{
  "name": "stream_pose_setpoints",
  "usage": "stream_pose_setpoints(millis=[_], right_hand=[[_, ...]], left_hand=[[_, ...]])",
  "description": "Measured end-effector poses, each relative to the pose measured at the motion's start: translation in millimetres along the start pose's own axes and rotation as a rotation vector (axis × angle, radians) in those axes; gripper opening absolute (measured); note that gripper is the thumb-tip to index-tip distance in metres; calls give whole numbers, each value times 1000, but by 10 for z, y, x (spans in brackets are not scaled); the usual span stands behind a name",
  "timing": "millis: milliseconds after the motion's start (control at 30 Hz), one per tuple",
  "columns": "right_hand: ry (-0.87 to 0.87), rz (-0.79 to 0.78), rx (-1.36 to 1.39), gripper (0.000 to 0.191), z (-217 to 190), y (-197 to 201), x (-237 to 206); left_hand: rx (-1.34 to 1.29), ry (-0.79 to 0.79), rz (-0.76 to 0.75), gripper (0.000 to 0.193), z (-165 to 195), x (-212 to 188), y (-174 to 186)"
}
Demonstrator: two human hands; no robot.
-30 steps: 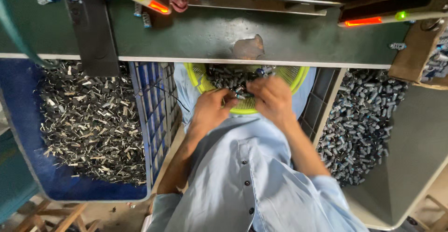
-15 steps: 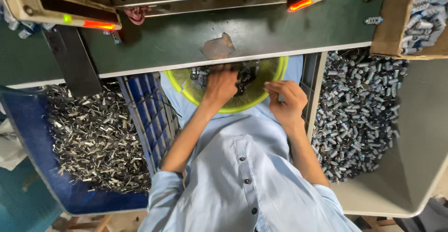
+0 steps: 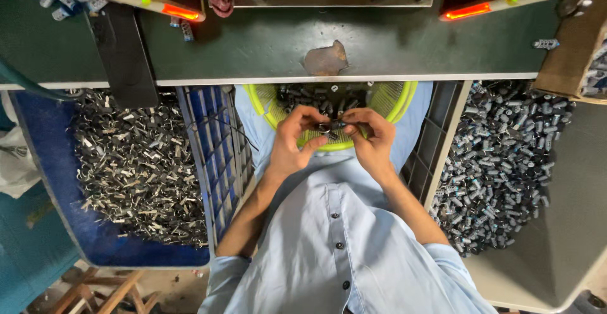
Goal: The person repeatedly picks small cylindrical components from a green basket, inserts them into a machine slot, and places the processed items into a nearby bin. The cycle continues with consistent hand movements throughout the clip.
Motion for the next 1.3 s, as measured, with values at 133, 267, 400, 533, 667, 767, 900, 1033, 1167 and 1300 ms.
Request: stream_pose_setpoints(millis=[133, 267, 400, 533, 667, 767, 900, 1033, 1167, 1300], right_hand=[[34, -25, 32, 21, -55, -67, -12], [7, -1, 0, 29, -129, -129, 2], [4, 3, 130, 33, -75, -153, 34], [-271, 2, 876, 39, 82, -144, 104], [-523, 38, 1229, 42, 125, -123, 154], [-532, 37, 1155, 43, 71, -123, 181], [-283, 70, 738, 45, -46, -157, 257], [-13, 46, 341, 36, -305, -187, 474], [337, -12, -100, 33, -890, -118, 891], [936, 170, -754, 37, -1439, -157, 1548]], left_hand=[[239, -94, 38, 19, -21, 53, 3], [257, -158, 43, 12, 7, 91, 5], [214, -163, 98, 9, 226, 54, 24], [73, -216, 62, 11, 529, -52, 105], [456, -324, 188, 11, 576, -112, 256], [277, 0, 263, 12, 358, -149, 339], [-403, 285, 211, 19, 27, -280, 309], [-410, -37, 121, 37, -89, -345, 257], [-170, 15, 95, 37, -59, -324, 234], [-166, -7, 57, 38, 52, -280, 246]])
Point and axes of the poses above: each hand's wrist, its own x-axis towards the middle knuckle, its own y-axis out of the back of the hand, z = x × y, the point moved 1 cm from there along x, towards the middle knuckle, and after that the axes turned 4 degrees about -z, right-handed, at the moved point
